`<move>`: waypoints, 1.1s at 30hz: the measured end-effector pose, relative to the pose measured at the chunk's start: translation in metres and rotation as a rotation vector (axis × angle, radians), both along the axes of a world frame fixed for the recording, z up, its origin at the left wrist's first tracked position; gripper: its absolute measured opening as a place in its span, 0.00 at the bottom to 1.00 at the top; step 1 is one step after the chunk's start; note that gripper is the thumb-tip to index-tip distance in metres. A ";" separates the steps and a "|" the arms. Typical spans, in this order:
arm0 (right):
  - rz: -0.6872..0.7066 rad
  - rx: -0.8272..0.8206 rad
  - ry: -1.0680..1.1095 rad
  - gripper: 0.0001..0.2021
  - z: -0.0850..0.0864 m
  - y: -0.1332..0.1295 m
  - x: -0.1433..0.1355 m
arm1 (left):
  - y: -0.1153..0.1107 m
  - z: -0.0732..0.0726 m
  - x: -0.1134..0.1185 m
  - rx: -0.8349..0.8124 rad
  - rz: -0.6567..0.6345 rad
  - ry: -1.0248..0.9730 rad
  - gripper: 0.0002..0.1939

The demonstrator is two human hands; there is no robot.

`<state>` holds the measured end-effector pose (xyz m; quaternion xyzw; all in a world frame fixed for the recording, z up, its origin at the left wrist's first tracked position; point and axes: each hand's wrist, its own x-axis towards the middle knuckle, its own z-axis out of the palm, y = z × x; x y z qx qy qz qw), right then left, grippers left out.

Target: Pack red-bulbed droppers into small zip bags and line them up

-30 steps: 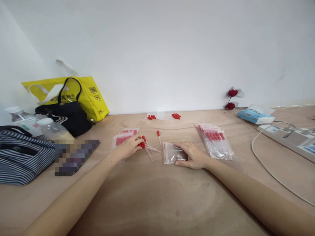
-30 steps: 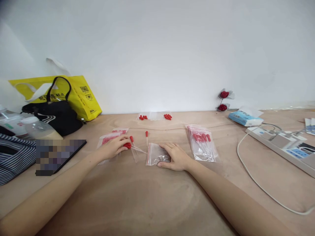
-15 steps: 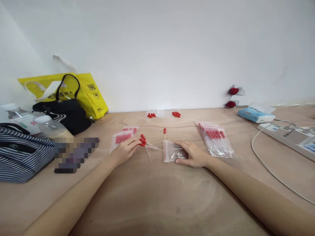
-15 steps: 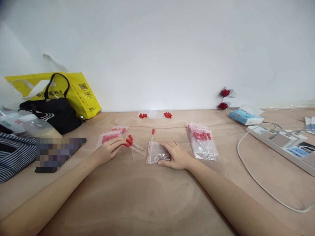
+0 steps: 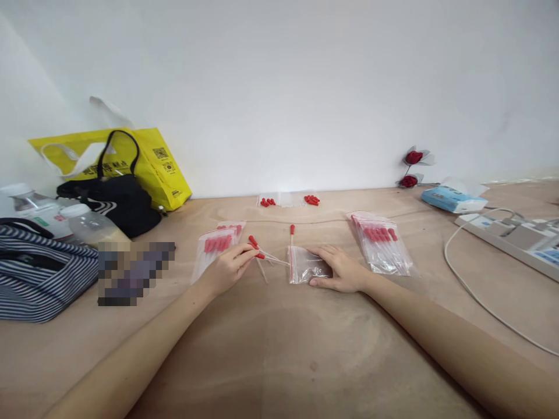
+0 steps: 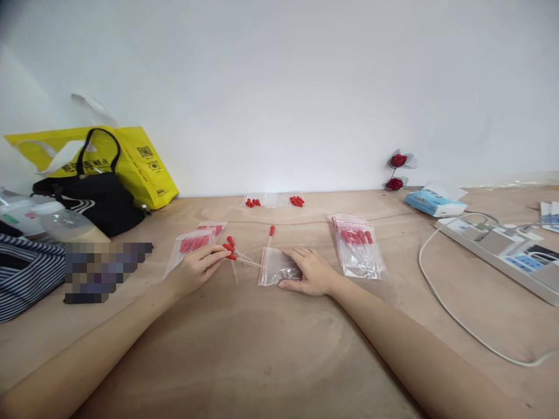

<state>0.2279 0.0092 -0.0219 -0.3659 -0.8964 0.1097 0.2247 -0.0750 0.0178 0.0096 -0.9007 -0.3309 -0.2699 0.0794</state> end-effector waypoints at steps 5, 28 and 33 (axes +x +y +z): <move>-0.013 -0.006 -0.016 0.36 0.001 0.000 0.000 | 0.001 0.002 -0.002 0.028 0.006 -0.017 0.11; 0.020 0.008 0.003 0.35 0.001 0.002 -0.001 | 0.001 -0.013 0.092 -0.784 0.150 -0.415 0.09; 0.007 0.012 0.002 0.34 0.000 0.002 -0.001 | 0.058 0.013 0.089 -0.779 0.268 -0.149 0.07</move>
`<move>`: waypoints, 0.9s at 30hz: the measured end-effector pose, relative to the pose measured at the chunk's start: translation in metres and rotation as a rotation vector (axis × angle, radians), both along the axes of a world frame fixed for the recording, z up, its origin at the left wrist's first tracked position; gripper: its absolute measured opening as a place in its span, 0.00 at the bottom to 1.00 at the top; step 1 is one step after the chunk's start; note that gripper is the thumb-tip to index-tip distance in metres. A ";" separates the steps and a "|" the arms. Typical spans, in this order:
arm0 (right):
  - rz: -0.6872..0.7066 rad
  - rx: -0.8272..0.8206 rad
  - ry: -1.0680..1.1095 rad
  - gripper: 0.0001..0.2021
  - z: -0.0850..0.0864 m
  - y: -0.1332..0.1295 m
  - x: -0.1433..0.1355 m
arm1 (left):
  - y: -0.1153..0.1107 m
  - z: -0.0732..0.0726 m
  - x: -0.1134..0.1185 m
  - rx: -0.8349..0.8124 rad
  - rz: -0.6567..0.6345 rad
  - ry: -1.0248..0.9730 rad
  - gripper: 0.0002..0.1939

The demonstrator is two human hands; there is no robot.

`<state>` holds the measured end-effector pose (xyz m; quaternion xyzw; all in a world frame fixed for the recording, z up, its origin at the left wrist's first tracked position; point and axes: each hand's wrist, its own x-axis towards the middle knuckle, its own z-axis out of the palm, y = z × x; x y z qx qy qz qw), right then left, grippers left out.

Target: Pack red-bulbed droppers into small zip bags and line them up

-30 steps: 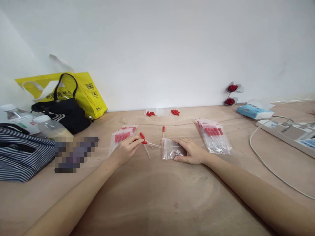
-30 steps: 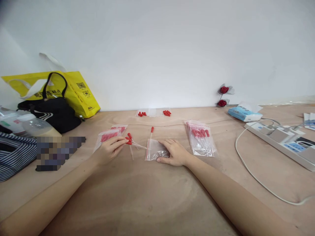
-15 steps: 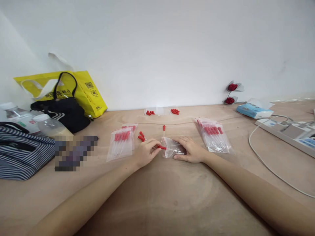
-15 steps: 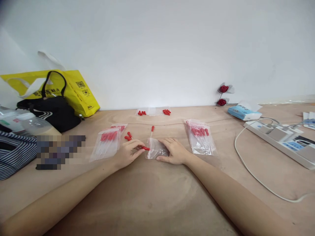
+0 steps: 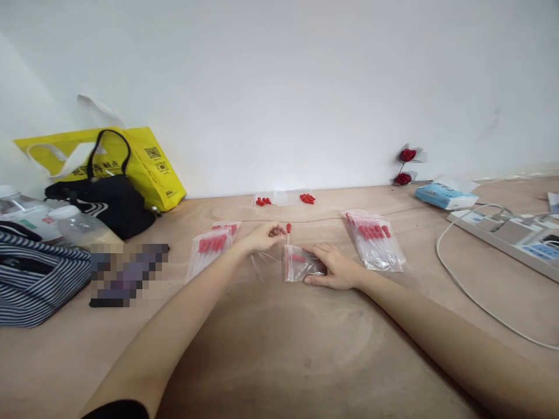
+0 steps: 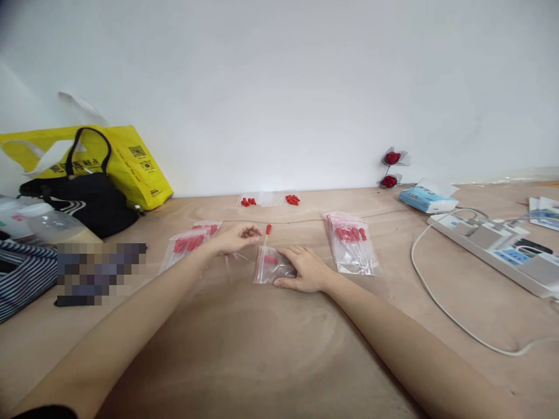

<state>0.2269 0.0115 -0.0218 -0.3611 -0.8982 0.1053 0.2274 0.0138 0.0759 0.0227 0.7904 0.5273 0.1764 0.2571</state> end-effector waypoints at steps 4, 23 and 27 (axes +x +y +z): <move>-0.012 -0.005 -0.014 0.34 0.000 -0.001 0.000 | 0.042 -0.003 0.016 0.069 0.197 0.101 0.09; -0.009 0.005 -0.004 0.33 -0.001 -0.001 0.000 | -0.042 -0.008 -0.049 0.528 0.455 -0.841 0.14; -0.015 -0.005 -0.006 0.33 -0.001 -0.002 0.000 | -0.051 -0.011 -0.049 0.404 0.503 -0.913 0.16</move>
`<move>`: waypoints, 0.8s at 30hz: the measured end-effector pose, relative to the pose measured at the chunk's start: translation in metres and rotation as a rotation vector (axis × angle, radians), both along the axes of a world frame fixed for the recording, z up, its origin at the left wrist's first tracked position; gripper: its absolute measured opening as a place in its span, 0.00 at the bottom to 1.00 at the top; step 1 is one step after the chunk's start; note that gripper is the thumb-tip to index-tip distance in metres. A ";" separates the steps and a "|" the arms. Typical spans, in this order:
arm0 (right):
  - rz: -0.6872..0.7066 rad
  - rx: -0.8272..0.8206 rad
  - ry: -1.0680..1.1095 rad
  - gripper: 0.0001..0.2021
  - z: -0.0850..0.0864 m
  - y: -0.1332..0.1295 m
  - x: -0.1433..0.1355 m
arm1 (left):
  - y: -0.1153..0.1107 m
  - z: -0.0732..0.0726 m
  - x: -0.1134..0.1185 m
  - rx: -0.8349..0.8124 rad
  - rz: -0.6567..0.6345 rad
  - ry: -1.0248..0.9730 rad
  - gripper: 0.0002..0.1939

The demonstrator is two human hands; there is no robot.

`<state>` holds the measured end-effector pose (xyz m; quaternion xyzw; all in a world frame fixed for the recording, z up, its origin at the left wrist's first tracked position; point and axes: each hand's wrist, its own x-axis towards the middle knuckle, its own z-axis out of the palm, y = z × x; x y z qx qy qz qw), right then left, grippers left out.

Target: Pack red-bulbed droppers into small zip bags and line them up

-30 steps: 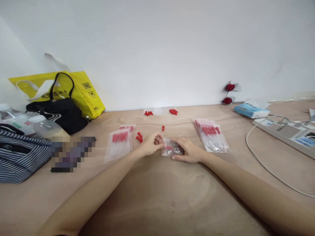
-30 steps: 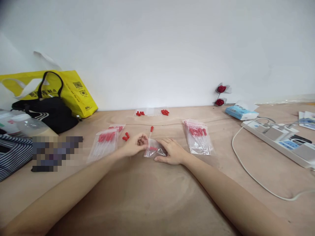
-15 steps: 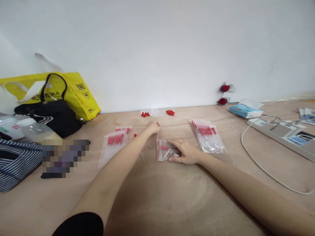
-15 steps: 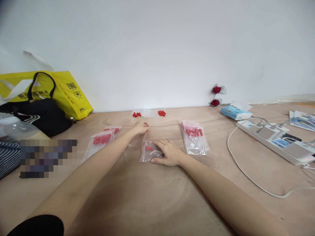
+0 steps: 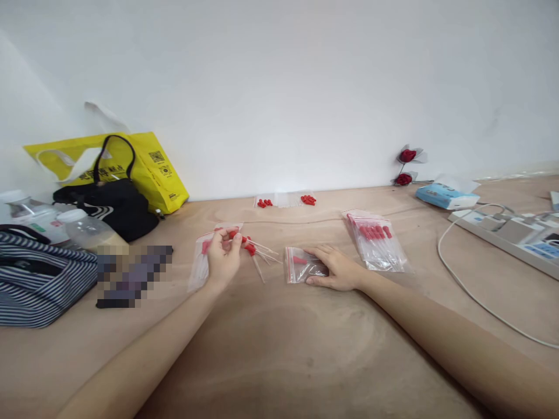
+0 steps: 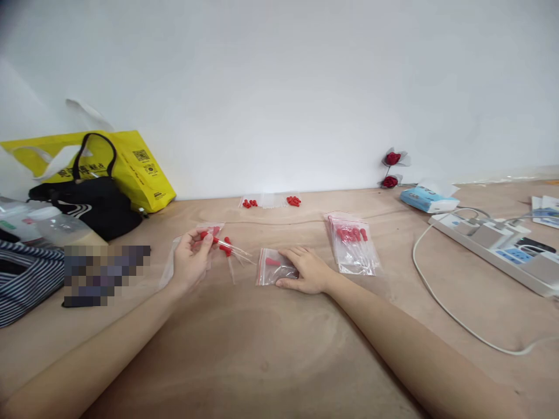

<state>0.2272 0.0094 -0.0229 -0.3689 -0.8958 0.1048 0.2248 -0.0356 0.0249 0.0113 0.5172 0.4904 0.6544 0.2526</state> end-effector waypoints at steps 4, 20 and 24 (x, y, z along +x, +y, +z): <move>0.002 -0.005 0.010 0.33 0.000 0.000 0.000 | -0.004 -0.008 0.008 -0.103 -0.059 -0.140 0.17; 0.010 -0.003 0.012 0.34 0.001 0.001 0.001 | -0.036 -0.011 0.049 -0.433 -0.388 0.183 0.09; 0.017 0.000 -0.005 0.33 0.003 0.001 0.000 | -0.032 -0.003 0.051 -0.514 -0.682 0.372 0.10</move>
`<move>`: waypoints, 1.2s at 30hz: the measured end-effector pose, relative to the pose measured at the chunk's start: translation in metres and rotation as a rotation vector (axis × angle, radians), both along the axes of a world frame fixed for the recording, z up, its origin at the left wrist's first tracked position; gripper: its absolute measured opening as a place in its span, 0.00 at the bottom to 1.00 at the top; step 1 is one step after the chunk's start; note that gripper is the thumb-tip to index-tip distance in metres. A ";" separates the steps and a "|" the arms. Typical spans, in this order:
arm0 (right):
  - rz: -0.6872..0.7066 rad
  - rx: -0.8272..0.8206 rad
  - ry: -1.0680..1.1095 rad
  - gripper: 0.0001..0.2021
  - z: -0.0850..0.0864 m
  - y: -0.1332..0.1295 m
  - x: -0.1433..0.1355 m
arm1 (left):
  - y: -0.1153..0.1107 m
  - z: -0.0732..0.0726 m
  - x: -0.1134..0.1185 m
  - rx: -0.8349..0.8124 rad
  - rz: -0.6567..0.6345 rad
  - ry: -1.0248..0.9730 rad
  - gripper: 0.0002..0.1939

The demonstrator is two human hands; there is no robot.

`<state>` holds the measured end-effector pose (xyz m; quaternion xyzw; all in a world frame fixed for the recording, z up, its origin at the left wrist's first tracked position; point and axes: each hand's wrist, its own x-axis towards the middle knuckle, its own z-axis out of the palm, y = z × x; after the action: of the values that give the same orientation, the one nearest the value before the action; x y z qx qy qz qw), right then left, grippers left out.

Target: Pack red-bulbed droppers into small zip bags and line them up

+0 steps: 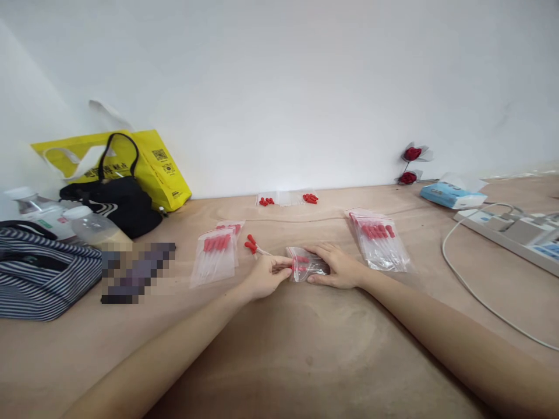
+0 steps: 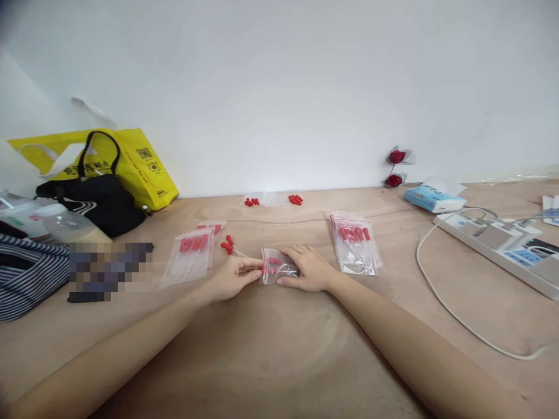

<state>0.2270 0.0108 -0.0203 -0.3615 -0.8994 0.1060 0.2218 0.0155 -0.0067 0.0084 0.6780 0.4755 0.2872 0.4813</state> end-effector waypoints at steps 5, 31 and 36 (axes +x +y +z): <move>0.009 0.013 0.008 0.33 0.001 0.000 -0.001 | 0.009 -0.003 0.003 0.091 -0.083 0.127 0.10; -0.069 0.012 0.001 0.32 -0.004 0.001 0.009 | 0.067 0.033 -0.100 0.502 -0.052 0.528 0.11; -0.067 0.021 0.002 0.31 -0.005 0.001 0.009 | 0.041 0.038 -0.106 0.640 0.097 0.487 0.10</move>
<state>0.2363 0.0116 -0.0250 -0.3890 -0.8876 0.0896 0.2300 -0.0909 0.0347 0.0464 0.8187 0.4934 0.2742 0.1051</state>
